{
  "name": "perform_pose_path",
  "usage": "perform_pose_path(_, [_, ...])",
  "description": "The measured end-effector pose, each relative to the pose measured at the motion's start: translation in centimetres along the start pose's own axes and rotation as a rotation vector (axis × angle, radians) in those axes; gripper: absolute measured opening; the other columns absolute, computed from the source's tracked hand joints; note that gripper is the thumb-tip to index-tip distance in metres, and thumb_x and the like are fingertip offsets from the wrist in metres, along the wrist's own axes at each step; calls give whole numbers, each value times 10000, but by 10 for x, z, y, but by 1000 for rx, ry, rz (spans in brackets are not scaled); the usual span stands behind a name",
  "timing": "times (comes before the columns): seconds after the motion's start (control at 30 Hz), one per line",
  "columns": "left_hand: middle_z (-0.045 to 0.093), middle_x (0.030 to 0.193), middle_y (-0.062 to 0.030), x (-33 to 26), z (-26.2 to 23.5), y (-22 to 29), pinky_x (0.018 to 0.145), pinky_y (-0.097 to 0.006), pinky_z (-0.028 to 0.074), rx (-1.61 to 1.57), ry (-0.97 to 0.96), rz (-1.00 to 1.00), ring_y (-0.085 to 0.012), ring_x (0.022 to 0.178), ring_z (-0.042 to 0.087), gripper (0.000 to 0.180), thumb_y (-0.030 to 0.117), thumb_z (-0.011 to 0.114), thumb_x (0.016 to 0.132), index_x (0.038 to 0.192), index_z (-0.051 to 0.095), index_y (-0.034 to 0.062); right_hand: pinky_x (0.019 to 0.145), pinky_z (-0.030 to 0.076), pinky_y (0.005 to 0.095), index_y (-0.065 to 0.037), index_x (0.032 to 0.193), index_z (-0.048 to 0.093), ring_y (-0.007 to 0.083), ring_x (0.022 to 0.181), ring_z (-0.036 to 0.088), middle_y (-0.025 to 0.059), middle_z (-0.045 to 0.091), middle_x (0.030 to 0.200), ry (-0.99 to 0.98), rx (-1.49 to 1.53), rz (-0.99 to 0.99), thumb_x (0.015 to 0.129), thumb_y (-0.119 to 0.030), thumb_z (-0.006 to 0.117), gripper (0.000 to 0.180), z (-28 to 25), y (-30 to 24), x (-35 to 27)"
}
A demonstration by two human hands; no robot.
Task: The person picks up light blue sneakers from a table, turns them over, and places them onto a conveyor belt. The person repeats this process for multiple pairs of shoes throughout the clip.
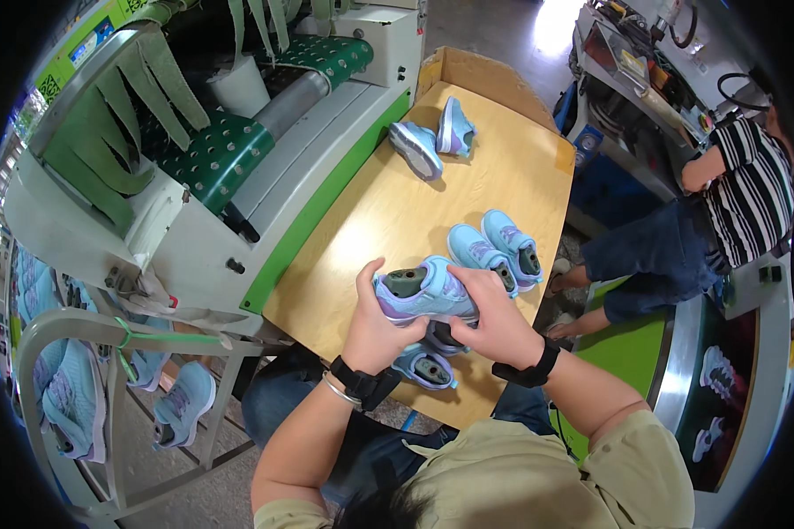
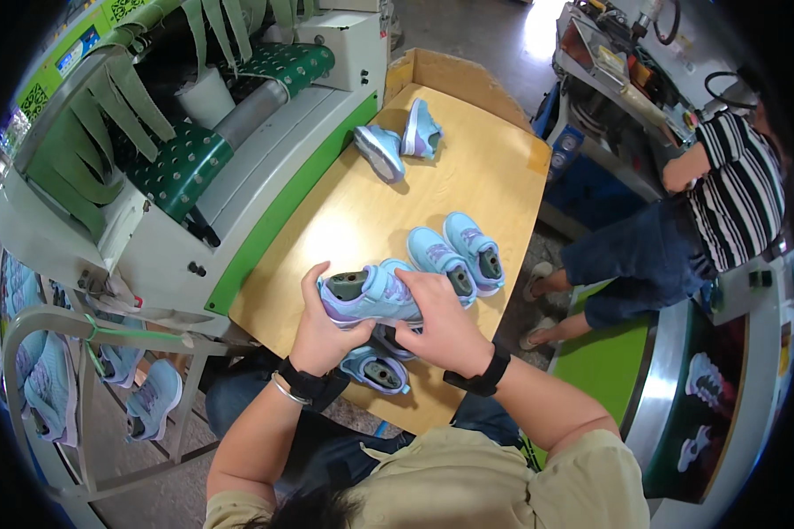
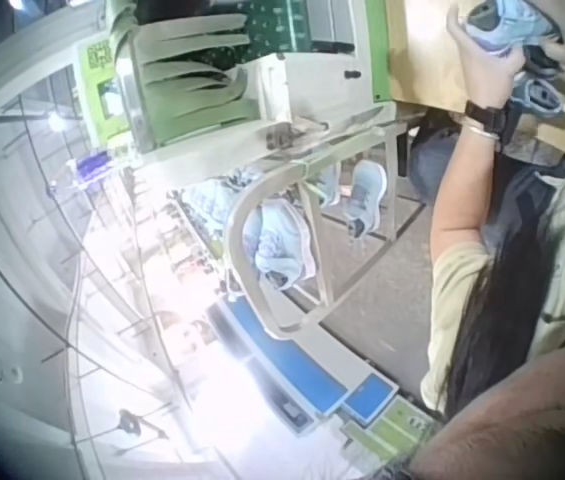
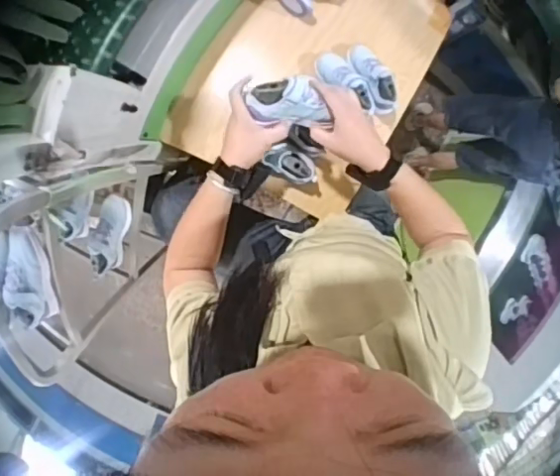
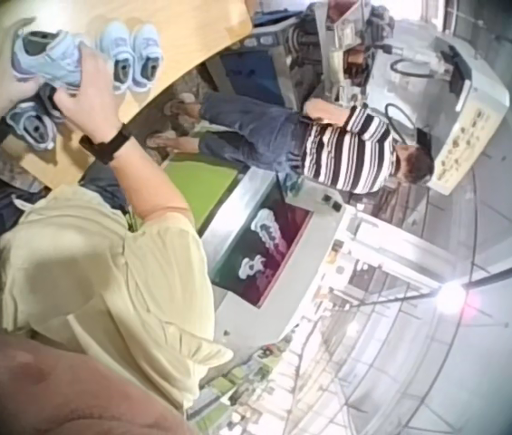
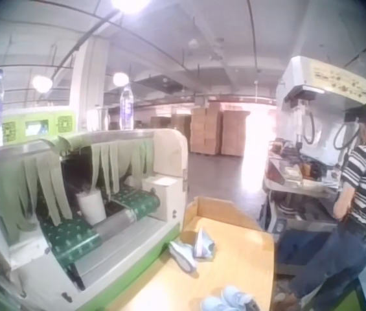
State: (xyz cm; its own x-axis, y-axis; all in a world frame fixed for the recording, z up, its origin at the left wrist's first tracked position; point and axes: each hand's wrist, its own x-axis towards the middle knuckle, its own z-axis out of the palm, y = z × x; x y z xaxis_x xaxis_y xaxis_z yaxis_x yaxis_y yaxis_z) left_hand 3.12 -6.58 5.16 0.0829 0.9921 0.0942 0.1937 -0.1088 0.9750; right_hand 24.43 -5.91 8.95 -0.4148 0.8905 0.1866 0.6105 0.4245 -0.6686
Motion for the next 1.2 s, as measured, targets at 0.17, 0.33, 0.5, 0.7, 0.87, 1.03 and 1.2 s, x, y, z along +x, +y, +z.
perform_pose_path(0.17, [396, 1278, -171, 0, 5, 5, 1033, -404, 424, 255, 79, 178, -307, 1200, 478, 1108, 108, 876, 629, 1506, 203, 37, 1044, 387, 476, 19, 1337, 480, 405, 1185, 481, 221, 549, 1251, 46, -96, -22, 741, -156, 701, 659, 8, -3, 1])
perform_pose_path(0.33, [378, 1288, -183, -1, 5, 3, 1059, -423, 402, 274, 87, 151, -349, 1218, 439, 1018, 102, 873, 610, 1452, 304, 36, 1027, 394, 478, 28, 1320, 489, 406, 1171, 485, 220, 551, 1240, 44, -103, -28, 737, -152, 701, 646, 10, -7, 3])
perform_pose_path(0.5, [428, 1223, -183, -5, 6, 4, 1013, -429, 416, 316, 107, 136, -347, 1162, 462, 876, 115, 860, 600, 1336, 398, 8, 1038, 391, 476, 27, 1339, 476, 417, 1172, 486, 235, 545, 1245, 48, -73, -20, 734, -146, 699, 668, 12, -4, -1])
perform_pose_path(0.7, [462, 1126, -193, -3, 17, -6, 957, -469, 408, 272, 173, 153, -356, 1074, 465, 819, 196, 875, 556, 1217, 439, -14, 1000, 410, 482, 25, 1324, 503, 403, 1113, 525, 212, 569, 1188, 153, -124, -81, 759, -214, 681, 638, 27, 3, -4])
perform_pose_path(0.87, [418, 1228, -212, -7, 14, 13, 1010, -464, 401, 276, 148, 105, -356, 1123, 455, 843, 116, 838, 636, 1334, 390, -36, 997, 402, 480, 18, 1406, 423, 383, 1187, 479, 203, 535, 1278, 125, -152, -81, 809, -188, 614, 659, 38, 15, -1])
perform_pose_path(1.03, [408, 1225, -232, -7, 9, 27, 1004, -475, 397, 333, 114, 333, -377, 1125, 444, 835, 127, 861, 627, 1302, 396, -36, 1026, 397, 487, 10, 1426, 411, 394, 1219, 475, 210, 533, 1320, 56, -101, -62, 841, -237, 658, 681, 21, 14, -10])
perform_pose_path(1.2, [414, 1215, -240, -11, 12, 27, 997, -485, 388, 386, 127, 327, -393, 1119, 440, 827, 134, 870, 630, 1287, 399, -41, 1035, 394, 492, -3, 1434, 410, 397, 1222, 479, 207, 537, 1332, 40, -135, -25, 845, -249, 667, 689, 24, 9, -12])
